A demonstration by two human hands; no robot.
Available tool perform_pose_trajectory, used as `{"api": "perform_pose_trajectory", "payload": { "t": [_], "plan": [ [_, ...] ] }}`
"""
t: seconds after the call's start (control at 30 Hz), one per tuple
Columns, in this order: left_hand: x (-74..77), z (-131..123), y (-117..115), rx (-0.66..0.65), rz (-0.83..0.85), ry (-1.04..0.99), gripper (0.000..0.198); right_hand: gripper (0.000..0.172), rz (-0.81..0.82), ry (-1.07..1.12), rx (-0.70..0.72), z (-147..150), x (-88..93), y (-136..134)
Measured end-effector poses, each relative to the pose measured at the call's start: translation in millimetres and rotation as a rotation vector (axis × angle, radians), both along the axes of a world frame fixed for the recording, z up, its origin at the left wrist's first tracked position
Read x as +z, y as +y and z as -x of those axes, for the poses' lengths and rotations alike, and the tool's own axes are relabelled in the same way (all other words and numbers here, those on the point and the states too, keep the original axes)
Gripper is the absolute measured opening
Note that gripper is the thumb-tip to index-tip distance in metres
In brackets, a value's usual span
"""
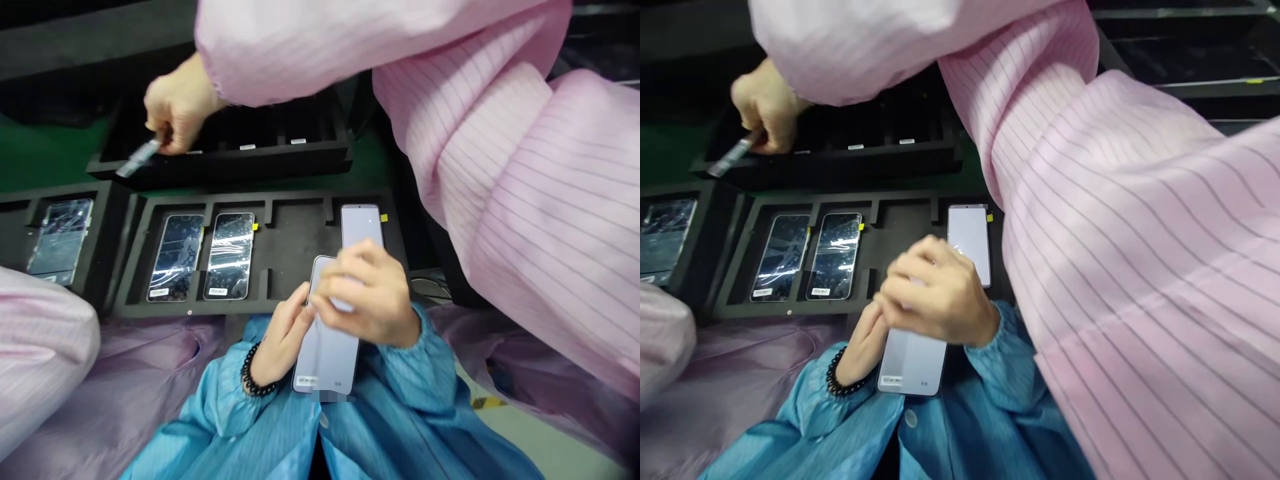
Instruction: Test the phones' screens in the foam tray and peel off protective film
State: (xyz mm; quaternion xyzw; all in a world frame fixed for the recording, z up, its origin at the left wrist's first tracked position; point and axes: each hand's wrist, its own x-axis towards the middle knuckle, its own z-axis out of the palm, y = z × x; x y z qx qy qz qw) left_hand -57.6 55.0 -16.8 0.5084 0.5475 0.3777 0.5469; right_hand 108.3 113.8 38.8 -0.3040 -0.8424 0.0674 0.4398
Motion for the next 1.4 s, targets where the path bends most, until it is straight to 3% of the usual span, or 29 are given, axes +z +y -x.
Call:
{"api": "perform_pose_trajectory", "payload": {
  "t": [0.1, 0.27, 0.4, 0.67, 0.87, 1.23, 1.4],
  "plan": [
    [3.7, -5.8, 6.5, -0.143, 0.083, -0.119, 0.044, 0.020, 0.163, 0.092, -0.115, -0.7, -2.1, 14.2],
    [12.9, -1.0, 8.1, -0.075, 0.269, -0.304, 0.049, 0.021, 0.528, 0.366, -0.062, -2.1, -10.4, 17.2],
    [17.0, 3.5, 4.6, -0.023, 0.319, -0.324, 0.051, 0.027, 0.660, 0.429, 0.005, -1.7, -13.6, 14.0],
    [28.6, 2.1, 9.5, 0.033, 0.332, -0.366, 0.054, 0.036, 0.684, 0.271, -0.032, 3.7, -13.1, 21.4],
    [29.2, 4.1, 2.4, 0.021, 0.328, -0.400, 0.054, 0.026, 0.617, 0.195, -0.072, 6.7, -16.4, 15.3],
    [29.9, 2.5, 2.0, 0.040, 0.299, -0.377, 0.061, 0.031, 0.699, 0.258, -0.082, 10.6, -21.3, 16.8],
    [28.3, 3.2, 4.0, 0.021, 0.293, -0.374, 0.052, 0.027, 0.661, 0.285, -0.067, 8.0, -25.0, 15.3]
  ]
}}
